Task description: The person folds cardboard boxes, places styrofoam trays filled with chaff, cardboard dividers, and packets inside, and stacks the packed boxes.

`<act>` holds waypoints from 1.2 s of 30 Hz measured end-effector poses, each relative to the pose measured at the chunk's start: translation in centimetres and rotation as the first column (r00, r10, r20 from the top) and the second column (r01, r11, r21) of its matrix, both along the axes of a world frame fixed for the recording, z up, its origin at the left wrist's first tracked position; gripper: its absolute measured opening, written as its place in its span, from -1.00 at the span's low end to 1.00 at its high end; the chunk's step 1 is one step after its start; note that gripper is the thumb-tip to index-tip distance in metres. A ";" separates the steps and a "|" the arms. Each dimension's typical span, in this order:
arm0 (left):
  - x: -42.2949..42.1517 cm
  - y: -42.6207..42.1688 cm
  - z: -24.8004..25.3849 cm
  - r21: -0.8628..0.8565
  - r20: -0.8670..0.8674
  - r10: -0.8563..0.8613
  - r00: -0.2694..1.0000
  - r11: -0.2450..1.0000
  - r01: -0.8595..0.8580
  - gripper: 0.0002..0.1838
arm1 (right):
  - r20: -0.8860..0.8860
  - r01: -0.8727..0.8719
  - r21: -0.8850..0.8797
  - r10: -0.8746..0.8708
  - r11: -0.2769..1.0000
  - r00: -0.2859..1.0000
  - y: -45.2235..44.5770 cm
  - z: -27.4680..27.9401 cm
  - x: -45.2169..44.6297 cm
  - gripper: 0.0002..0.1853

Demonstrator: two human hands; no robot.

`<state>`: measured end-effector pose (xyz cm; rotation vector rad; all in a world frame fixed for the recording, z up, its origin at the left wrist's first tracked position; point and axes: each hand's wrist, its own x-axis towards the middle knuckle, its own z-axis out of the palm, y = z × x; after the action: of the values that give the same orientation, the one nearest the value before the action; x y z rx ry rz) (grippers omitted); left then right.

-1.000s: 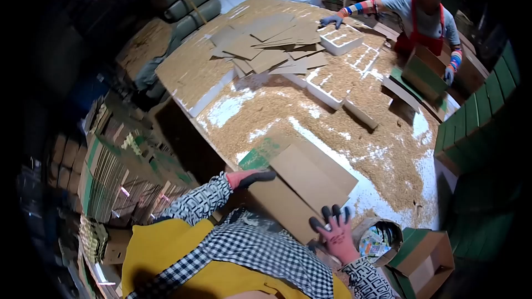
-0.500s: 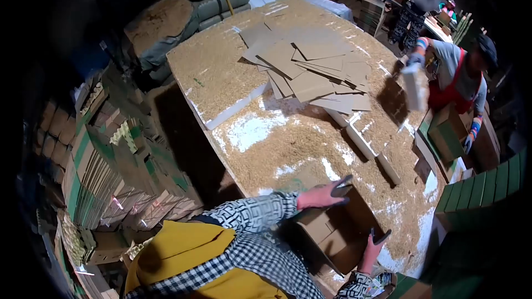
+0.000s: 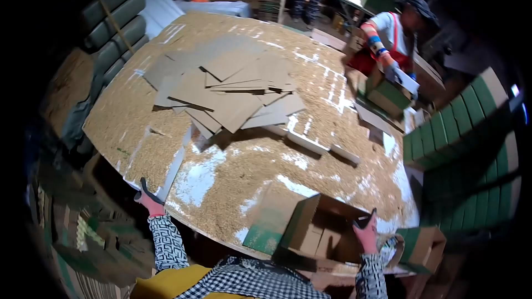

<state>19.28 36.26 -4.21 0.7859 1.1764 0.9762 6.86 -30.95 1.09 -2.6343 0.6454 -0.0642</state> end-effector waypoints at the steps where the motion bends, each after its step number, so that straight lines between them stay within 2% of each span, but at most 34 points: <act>1: -0.9 2.6 -3.5 0.077 -0.171 -0.135 0.976 0.986 0.150 -0.45 | -0.001 0.011 0.020 -0.011 1.000 1.000 -0.3 0.2 0.3 0.09; 2: -2.0 3.7 -7.2 -0.018 -0.132 -0.165 0.977 0.986 0.164 -0.46 | -0.026 -0.019 -0.084 0.017 0.996 1.000 -0.8 0.2 0.2 0.08; 3: -2.8 2.4 -5.0 0.006 -0.111 -0.165 0.980 0.986 0.167 -0.48 | -0.049 -0.052 -0.175 0.044 0.983 0.998 -1.1 -0.4 0.3 0.08; 4: -3.5 0.9 -2.2 0.030 -0.090 -0.166 0.982 0.985 0.169 -0.49 | 0.009 -0.112 -0.237 0.117 0.965 0.993 -1.1 -1.3 -0.2 0.06; 5: -4.3 -0.6 0.5 0.054 -0.069 -0.167 0.983 0.984 0.171 -0.51 | 0.137 -0.167 -0.197 0.196 0.966 0.971 -1.3 -1.4 -0.4 -0.02; 7: -6.2 -3.6 2.0 0.053 0.147 -0.320 0.936 0.948 0.315 -0.56 | 0.335 -0.290 -0.181 0.336 0.940 0.880 0.3 1.3 -0.1 -0.13; 8: -7.4 -4.7 2.0 0.103 0.254 -0.525 0.812 0.850 0.517 -0.55 | 0.400 -0.345 -0.212 0.403 0.915 0.823 0.5 2.2 -0.2 -0.23; 9: -8.2 -7.5 3.4 0.124 0.342 -0.661 0.668 0.737 0.665 -0.50 | 0.459 -0.401 -0.240 0.468 0.884 0.755 0.9 2.7 -0.4 -0.33; 10: -8.5 -10.1 4.4 0.016 0.393 -0.660 0.640 0.701 0.713 -0.50 | 0.446 -0.454 -0.102 0.448 0.885 0.775 1.1 3.0 -0.8 -0.39; 11: -8.8 -13.8 7.1 -0.055 0.477 -0.699 0.532 0.581 0.812 -0.48 | 0.429 -0.499 0.044 0.435 0.865 0.792 1.5 3.1 -1.2 -0.46; 12: -8.6 -15.0 1.4 0.157 0.348 -0.795 0.496 0.571 0.806 -0.42 | 0.448 -0.476 0.122 0.380 0.871 0.809 1.8 3.0 -1.3 -0.53; 13: -9.1 -17.8 3.7 0.085 0.349 -0.848 0.399 0.453 0.888 -0.40 | 0.437 -0.468 0.291 0.320 0.834 0.841 1.5 3.2 -1.5 -0.50; 14: -8.2 -23.5 8.1 0.017 0.362 -0.884 0.295 0.322 0.946 -0.38 | 0.510 -0.479 0.551 0.179 0.683 0.842 0.5 1.7 -1.6 -0.47; 15: -7.3 -27.5 10.0 -0.075 0.465 -0.863 0.196 0.182 0.980 -0.38 | 0.531 -0.482 0.749 0.023 0.455 0.847 -0.3 0.4 -1.6 -0.43; 16: -6.4 -31.5 11.9 -0.158 0.553 -0.825 0.111 0.027 0.987 -0.37 | 0.555 -0.488 0.755 -0.030 0.438 0.832 0.1 2.9 -1.4 -0.39; 17: -6.2 -34.2 13.5 -0.042 0.473 -0.881 -0.019 -0.044 0.998 -0.37 | 0.241 -0.292 0.955 -0.421 -0.060 0.874 -1.7 0.0 -1.1 -0.47; 18: -5.5 -36.0 10.8 0.028 0.402 -0.912 -0.083 -0.078 0.997 -0.53 | 0.209 -0.297 0.922 -0.327 -0.247 0.922 -1.8 3.6 -1.3 -0.47; 19: -4.8 -37.8 8.1 0.096 0.325 -0.936 -0.138 -0.112 0.989 -0.69 | 0.229 -0.287 0.940 -0.283 -0.183 0.931 -2.0 4.7 -2.1 -0.47; 20: -4.7 -38.5 7.1 0.128 0.188 -0.962 -0.197 -0.175 0.976 -0.72 | 0.246 -0.279 0.953 -0.237 -0.117 0.940 -2.1 5.9 -2.9 -0.47; 21: -4.7 -39.1 6.2 0.310 0.029 -0.975 -0.222 -0.202 0.929 -0.70 | 0.323 -0.279 0.938 -0.220 0.208 0.921 -3.0 4.7 -3.8 -0.47; 22: -5.4 -39.8 3.9 0.427 -0.069 -0.987 -0.142 -0.158 0.890 -0.65 | 0.398 -0.324 0.841 -0.090 0.433 0.913 -4.4 3.7 -4.7 -0.44; 23: -5.8 -40.0 3.7 0.530 -0.172 -0.979 -0.110 -0.186 0.827 -0.61 | 0.237 -0.172 0.962 -0.336 0.212 0.912 -1.5 8.8 -5.7 -0.39; 24: -6.2 -40.3 3.5 0.622 -0.266 -0.963 -0.051 -0.212 0.754 -0.57 | 0.163 -0.121 0.985 -0.424 0.123 0.891 -0.5 11.5 -7.3 -0.35; 25: -6.5 -40.2 4.8 0.678 -0.367 -0.929 -0.040 -0.297 0.672 -0.55 | 0.136 -0.077 0.987 -0.485 0.138 0.864 -1.3 11.8 -9.1 -0.36; 26: -6.2 -40.2 4.5 0.649 -0.501 -0.865 -0.008 -0.382 0.658 -0.54 | 0.137 -0.059 0.986 -0.554 0.156 0.821 -2.6 11.2 -11.2 -0.37; 27: -6.8 -40.7 4.1 0.580 -0.657 -0.739 0.149 -0.370 0.726 -0.53 | 0.258 -0.125 0.952 -0.513 0.279 0.819 -1.3 13.8 -12.0 -0.35; 28: -7.1 -41.2 2.6 0.600 -0.608 -0.774 0.178 -0.301 0.741 -0.60 | 0.405 -0.077 0.839 -0.523 0.539 0.750 -3.8 10.2 -14.7 -0.36; 29: -7.8 -41.6 0.7 0.605 -0.561 -0.802 0.203 -0.231 0.762 -0.66 | 0.354 0.026 0.705 -0.382 0.709 0.853 -2.9 11.1 -15.3 -0.39; 31: -8.3 -42.1 -0.8 0.475 -0.163 -0.969 0.185 0.087 0.876 -0.72 | 0.242 -0.035 0.892 -0.413 0.450 0.878 0.4 12.7 -13.9 -0.39; 32: -9.0 -41.7 -2.1 0.246 0.143 -0.977 0.157 0.189 0.951 -0.76 | 0.132 0.054 0.929 -0.465 0.367 0.875 1.8 11.9 -13.5 -0.36; 33: -9.1 -40.2 -2.9 -0.102 0.394 -0.884 0.252 0.231 0.968 -0.78 | 0.122 0.049 0.929 -0.429 0.367 0.895 2.6 9.1 -13.0 -0.34; 34: -8.4 -38.8 -3.5 -0.126 0.393 -0.858 0.332 0.307 0.943 -0.79 | 0.113 0.043 0.929 -0.392 0.368 0.913 3.3 6.3 -12.4 -0.31; 35: -7.5 -37.4 -4.1 -0.155 0.392 -0.825 0.406 0.376 0.914 -0.79 | 0.057 0.057 0.962 -0.401 0.267 0.914 4.3 4.8 -11.2 -0.30; 36: -5.0 -34.7 -4.6 -0.061 -0.052 -0.963 0.263 0.266 0.962 -0.72 | 0.032 0.092 0.941 -0.357 0.326 0.934 5.7 4.4 -9.3 -0.29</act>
<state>14.24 1.60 -8.86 1.3063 0.5030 -0.1561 -2.41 -25.24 5.50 -1.3420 0.6774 -0.0628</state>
